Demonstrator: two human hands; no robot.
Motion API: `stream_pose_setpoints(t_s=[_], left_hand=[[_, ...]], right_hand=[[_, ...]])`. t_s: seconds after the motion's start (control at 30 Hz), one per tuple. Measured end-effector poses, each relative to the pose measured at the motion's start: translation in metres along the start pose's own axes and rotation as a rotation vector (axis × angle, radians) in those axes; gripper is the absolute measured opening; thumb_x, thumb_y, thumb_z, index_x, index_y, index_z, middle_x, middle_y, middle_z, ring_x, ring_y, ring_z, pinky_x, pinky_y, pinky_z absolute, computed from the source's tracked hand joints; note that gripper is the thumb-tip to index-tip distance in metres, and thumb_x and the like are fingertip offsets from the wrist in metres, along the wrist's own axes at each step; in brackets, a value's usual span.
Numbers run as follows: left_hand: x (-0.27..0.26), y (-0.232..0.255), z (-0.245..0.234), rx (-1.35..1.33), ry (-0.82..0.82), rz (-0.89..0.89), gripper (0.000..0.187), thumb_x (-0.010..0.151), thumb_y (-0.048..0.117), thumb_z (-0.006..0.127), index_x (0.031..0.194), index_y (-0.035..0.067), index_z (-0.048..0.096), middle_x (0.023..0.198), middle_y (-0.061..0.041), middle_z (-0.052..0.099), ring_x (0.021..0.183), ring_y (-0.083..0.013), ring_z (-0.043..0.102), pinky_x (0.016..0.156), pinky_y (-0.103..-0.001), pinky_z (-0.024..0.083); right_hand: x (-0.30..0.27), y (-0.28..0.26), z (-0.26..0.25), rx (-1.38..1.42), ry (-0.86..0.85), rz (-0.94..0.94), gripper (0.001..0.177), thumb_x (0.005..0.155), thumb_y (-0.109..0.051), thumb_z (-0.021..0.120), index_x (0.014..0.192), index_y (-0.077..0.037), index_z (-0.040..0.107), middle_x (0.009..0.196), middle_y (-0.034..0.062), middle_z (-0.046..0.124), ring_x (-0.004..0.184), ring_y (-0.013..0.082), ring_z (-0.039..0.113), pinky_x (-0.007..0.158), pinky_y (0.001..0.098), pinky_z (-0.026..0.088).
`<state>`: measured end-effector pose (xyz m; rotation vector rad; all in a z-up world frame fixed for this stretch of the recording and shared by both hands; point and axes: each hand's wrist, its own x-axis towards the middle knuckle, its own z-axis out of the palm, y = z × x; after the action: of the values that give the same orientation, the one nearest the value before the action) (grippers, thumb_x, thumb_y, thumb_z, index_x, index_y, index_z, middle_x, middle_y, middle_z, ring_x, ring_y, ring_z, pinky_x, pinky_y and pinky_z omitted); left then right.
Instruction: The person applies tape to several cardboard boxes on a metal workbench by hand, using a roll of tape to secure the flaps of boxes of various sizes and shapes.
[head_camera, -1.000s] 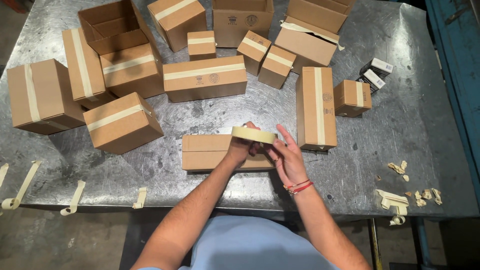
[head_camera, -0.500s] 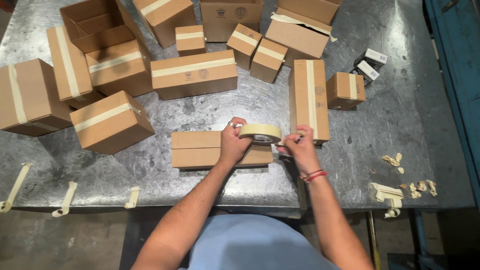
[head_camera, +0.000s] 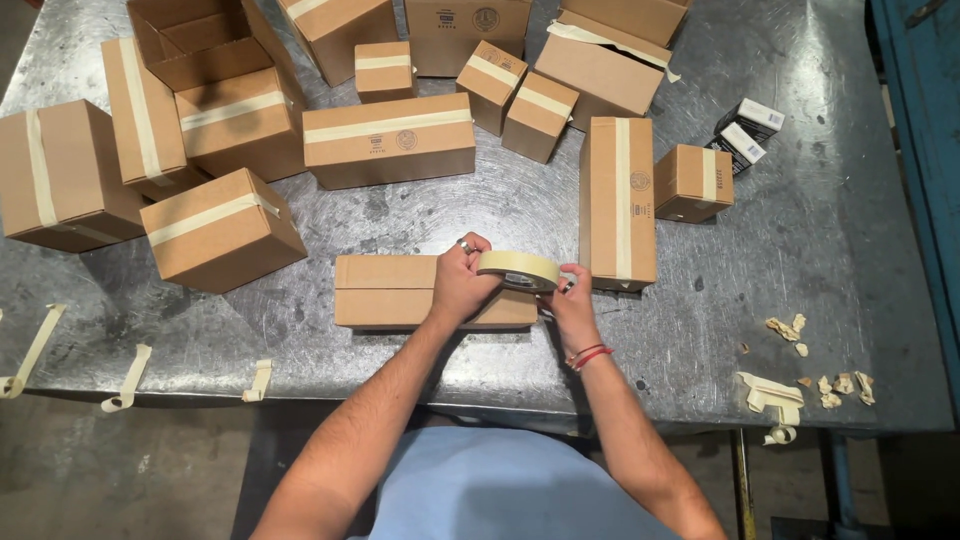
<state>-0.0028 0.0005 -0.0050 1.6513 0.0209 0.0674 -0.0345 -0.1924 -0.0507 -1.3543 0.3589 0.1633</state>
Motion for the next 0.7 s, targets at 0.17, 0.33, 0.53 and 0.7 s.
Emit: stream_pose_setpoints(t_s=[0.17,0.33,0.53,0.7], left_hand=[[0.003,-0.006,0.000,0.018,0.011,0.022,0.021,0.070,0.009,0.079,0.079,0.014,0.060,0.041,0.003,0.036,0.051,-0.0039,0.042,0.054,-0.021,0.043],[0.005,-0.004,-0.001,0.035,0.017,0.031,0.021,0.070,0.009,0.079,0.080,0.013,0.061,0.043,0.003,0.034,0.052,-0.0058,0.042,0.055,-0.023,0.042],[0.008,-0.013,0.001,0.026,0.027,0.032,0.021,0.069,0.011,0.080,0.079,0.015,0.062,0.043,0.005,0.033,0.053,-0.0037,0.041,0.057,-0.019,0.041],[0.008,0.031,-0.020,0.207,0.042,0.179,0.017,0.069,0.014,0.080,0.082,0.015,0.068,0.064,-0.011,0.056,0.066,-0.0219,0.058,0.067,-0.037,0.048]], right_hand=[[-0.018,0.005,-0.002,-0.283,0.171,-0.120,0.066,0.094,-0.001,0.069,0.148,-0.006,0.030,0.134,0.0197,0.051,0.110,0.0245,0.062,0.098,0.0397,0.057],[-0.031,-0.043,0.008,-0.414,-0.149,-0.274,0.068,0.083,-0.032,0.070,0.142,-0.003,0.052,0.154,0.0179,0.040,0.142,0.0429,0.041,0.115,0.0577,0.042],[0.005,-0.050,0.014,-0.534,-0.365,-0.288,0.083,0.071,-0.019,0.093,0.145,-0.011,0.055,0.144,0.0117,0.058,0.139,0.0323,0.049,0.118,0.0471,0.041],[0.020,-0.040,0.007,-0.633,-0.403,-0.379,0.060,0.071,-0.028,0.095,0.125,-0.017,0.071,0.142,0.0016,0.065,0.133,0.0256,0.059,0.113,0.0416,0.047]])
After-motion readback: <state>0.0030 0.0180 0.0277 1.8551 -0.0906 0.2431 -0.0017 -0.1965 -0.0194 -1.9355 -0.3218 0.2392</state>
